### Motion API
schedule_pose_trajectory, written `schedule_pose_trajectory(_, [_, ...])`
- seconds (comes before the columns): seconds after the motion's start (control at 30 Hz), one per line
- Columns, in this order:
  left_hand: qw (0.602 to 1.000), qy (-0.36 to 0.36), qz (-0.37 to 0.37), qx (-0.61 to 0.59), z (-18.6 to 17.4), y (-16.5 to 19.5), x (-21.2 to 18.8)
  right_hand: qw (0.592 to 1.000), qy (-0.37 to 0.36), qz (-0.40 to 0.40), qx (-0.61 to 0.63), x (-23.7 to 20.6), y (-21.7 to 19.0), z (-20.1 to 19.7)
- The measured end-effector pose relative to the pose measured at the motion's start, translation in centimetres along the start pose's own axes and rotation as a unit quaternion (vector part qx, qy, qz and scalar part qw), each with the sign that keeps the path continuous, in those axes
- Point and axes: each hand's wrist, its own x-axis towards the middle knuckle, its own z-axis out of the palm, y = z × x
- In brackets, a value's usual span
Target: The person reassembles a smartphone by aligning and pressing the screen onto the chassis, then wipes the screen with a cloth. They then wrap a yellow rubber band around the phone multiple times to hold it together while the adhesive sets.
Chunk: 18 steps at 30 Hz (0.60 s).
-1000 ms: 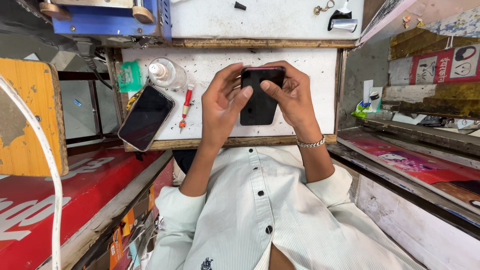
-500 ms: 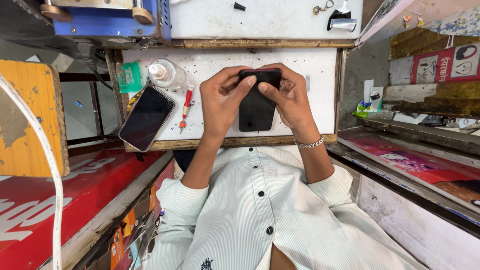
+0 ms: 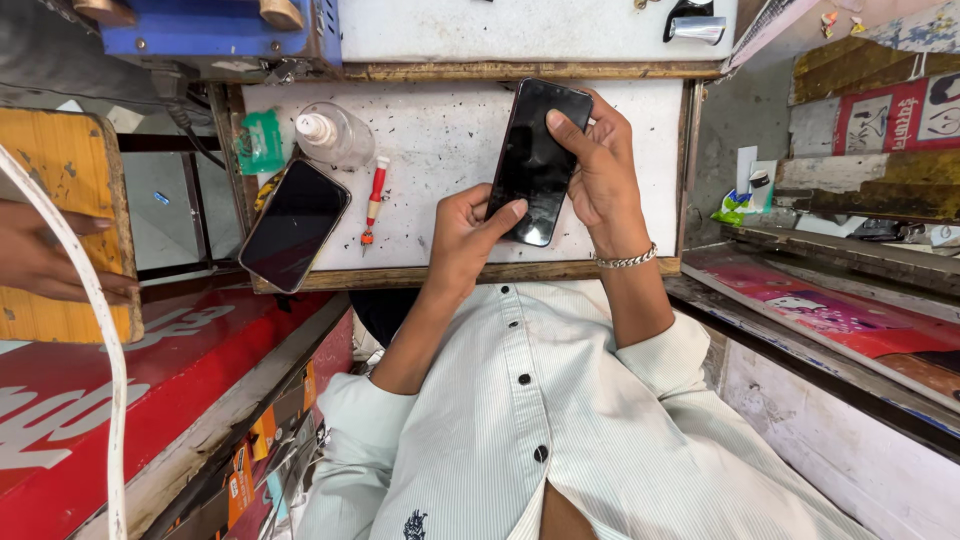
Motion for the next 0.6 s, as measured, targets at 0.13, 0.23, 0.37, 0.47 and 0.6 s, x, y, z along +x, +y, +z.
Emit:
schedule_pose_trajectory(0.13, [1.0, -0.008, 0.013, -0.001, -0.6, -0.2, 0.4, 1.0, -0.006, 0.002, 0.02, 0.5, 0.7, -0.2])
schedule_pose_trajectory(0.23, [1.0, 0.007, 0.017, 0.013, -0.5, -0.5, 0.5, 1.0, 0.003, 0.007, 0.02, 0.7, 0.8, -0.1])
schedule_pose_trajectory(0.37, [0.999, 0.025, 0.022, 0.016, -0.1, -1.2, 0.1, 0.998, 0.004, 0.056, 0.038, 0.3, 0.5, -0.1])
schedule_pose_trajectory(0.47, [0.999, 0.036, 0.011, 0.003, 0.1, -1.3, -0.4, 0.996, -0.015, 0.09, -0.008, -0.4, 0.3, -0.4])
schedule_pose_trajectory(0.6, [0.996, 0.001, -0.012, 0.084, -0.2, -0.3, -0.6, 0.992, -0.003, 0.092, -0.085, -0.5, 1.0, -1.4])
